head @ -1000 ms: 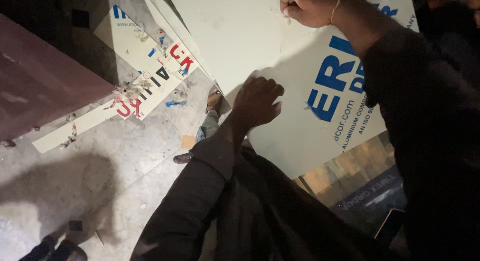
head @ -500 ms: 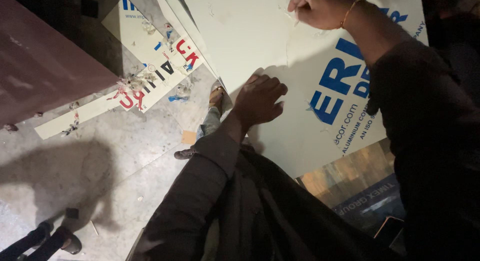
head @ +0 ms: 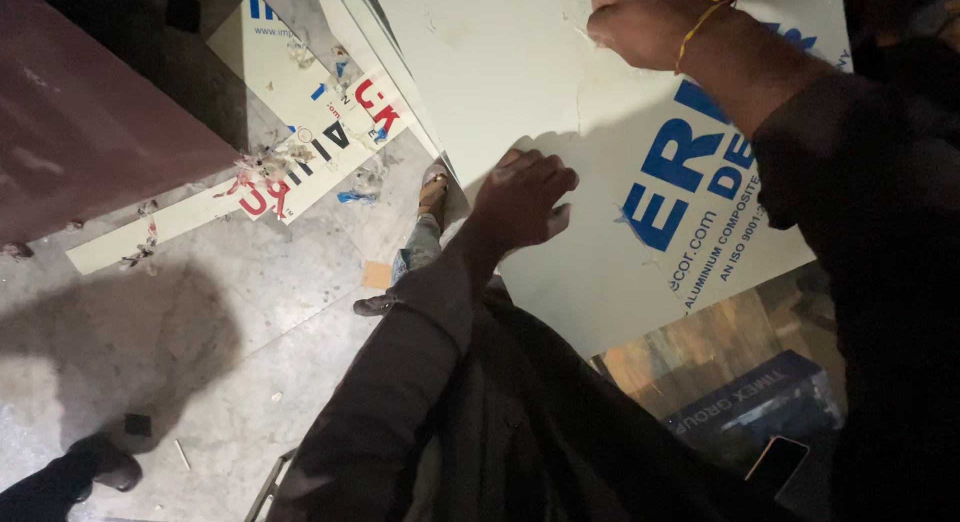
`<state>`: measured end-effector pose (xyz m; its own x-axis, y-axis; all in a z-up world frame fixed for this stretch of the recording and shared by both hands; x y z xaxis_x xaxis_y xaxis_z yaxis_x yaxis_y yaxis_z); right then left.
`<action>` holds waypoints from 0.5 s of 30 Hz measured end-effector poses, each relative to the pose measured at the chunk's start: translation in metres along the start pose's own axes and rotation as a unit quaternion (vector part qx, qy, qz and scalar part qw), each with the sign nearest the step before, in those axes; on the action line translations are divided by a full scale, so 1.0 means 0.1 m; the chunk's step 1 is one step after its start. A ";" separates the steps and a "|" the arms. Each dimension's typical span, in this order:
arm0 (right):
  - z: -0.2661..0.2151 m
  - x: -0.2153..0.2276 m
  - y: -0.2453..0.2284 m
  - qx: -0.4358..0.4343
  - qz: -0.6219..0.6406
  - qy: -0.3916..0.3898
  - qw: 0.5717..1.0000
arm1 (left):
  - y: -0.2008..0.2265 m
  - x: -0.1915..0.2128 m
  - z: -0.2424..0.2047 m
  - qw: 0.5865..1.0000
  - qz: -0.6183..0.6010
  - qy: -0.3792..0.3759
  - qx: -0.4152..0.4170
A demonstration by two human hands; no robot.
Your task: The person peels a clear protective film from a large white panel labeled 'ERIA DECOR' using both hands. They work methodically from one corner, pulling the film back in sections and smoothing the surface as they progress across the panel.
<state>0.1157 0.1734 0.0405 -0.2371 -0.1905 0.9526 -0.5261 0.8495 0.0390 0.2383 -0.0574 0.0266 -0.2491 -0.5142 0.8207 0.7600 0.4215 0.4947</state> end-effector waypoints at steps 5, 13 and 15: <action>-0.03 0.07 -0.05 0.066 -0.049 0.023 0.996 | 0.00 -0.03 -0.02 1.000 0.020 -0.009 -0.003; 0.00 -0.03 0.04 -0.008 -0.020 -0.050 0.998 | 0.00 -0.03 -0.02 1.000 0.010 0.009 -0.009; -0.05 -0.10 0.09 -0.026 0.054 -0.014 0.998 | 0.01 -0.03 -0.02 1.000 0.009 0.012 -0.009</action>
<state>0.1173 0.1850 0.0331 -0.3144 -0.1092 0.9430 -0.4537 0.8898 -0.0482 0.2407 -0.0573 0.0242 -0.2213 -0.5245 0.8221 0.7749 0.4173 0.4748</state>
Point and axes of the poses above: each hand's wrist, its own z-axis towards the middle knuckle, its own x-axis out of the back of the hand, y = z × x, the point moved 3 cm from there along z, towards the middle knuckle, and after that the axes turned 11 degrees about z, right-handed, at the moved point
